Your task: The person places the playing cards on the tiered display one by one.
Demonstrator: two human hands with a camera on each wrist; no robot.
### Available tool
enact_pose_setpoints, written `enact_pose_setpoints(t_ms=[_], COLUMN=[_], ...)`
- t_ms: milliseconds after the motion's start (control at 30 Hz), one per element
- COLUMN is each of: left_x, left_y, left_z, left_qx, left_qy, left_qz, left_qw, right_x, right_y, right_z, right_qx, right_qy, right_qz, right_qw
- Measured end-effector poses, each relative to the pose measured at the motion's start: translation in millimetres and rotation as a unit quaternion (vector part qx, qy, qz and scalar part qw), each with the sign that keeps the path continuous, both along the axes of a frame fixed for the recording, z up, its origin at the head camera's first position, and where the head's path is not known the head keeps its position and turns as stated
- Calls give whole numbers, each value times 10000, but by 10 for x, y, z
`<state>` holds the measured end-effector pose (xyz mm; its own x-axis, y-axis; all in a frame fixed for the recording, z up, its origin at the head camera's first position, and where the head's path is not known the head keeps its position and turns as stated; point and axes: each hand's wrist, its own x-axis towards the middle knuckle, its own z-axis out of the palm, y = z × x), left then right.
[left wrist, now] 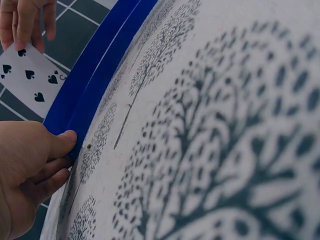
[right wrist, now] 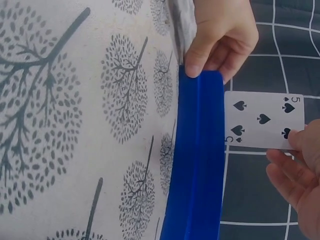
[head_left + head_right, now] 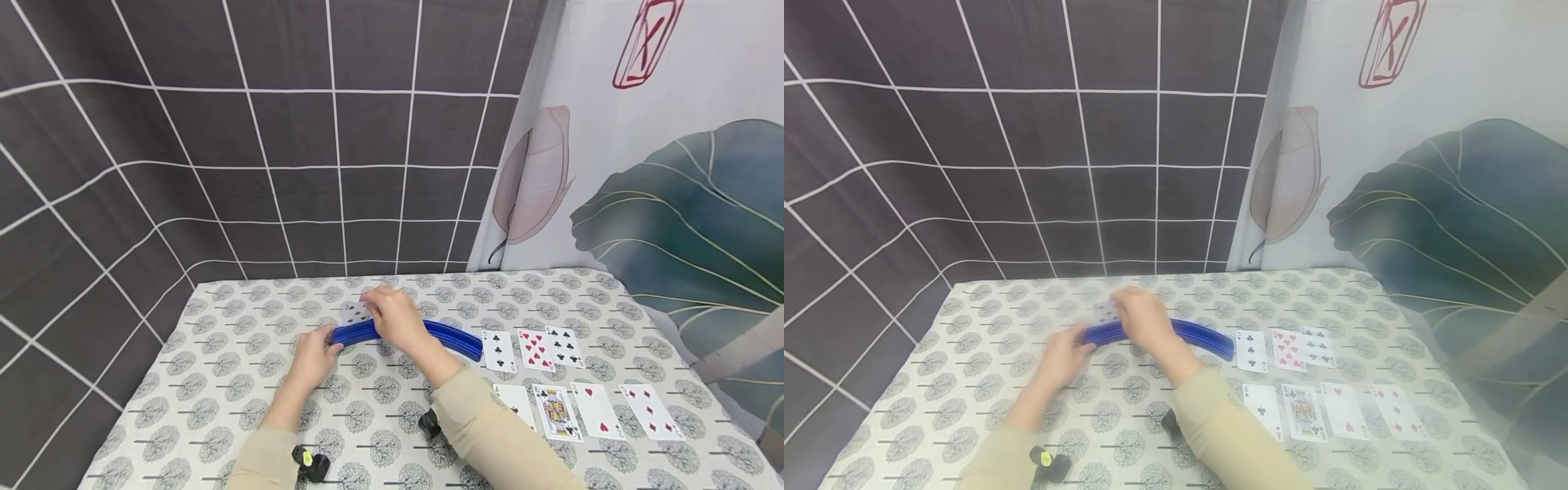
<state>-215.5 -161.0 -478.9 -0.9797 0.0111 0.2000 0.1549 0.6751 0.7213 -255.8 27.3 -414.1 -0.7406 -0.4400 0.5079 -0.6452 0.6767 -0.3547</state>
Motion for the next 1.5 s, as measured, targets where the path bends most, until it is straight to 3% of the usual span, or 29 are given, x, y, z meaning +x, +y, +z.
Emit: enact_pose_setpoints(t_ms=[533, 967, 1500], left_x=[-12, -17, -16], left_y=[42, 15, -9], left_z=[-24, -74, -40], left_qx=[-26, -114, -85], left_qy=[-50, -113, -246], left_qz=[-43, 17, 99], left_qw=[10000, 9999, 9996], right_x=[56, 85, 65], right_y=[105, 426, 618], right_z=[-10, -42, -39], right_qx=[133, -236, -179], right_qy=[-635, -497, -373], right_qz=[-88, -245, -331], right_qw=[9979, 9982, 9986])
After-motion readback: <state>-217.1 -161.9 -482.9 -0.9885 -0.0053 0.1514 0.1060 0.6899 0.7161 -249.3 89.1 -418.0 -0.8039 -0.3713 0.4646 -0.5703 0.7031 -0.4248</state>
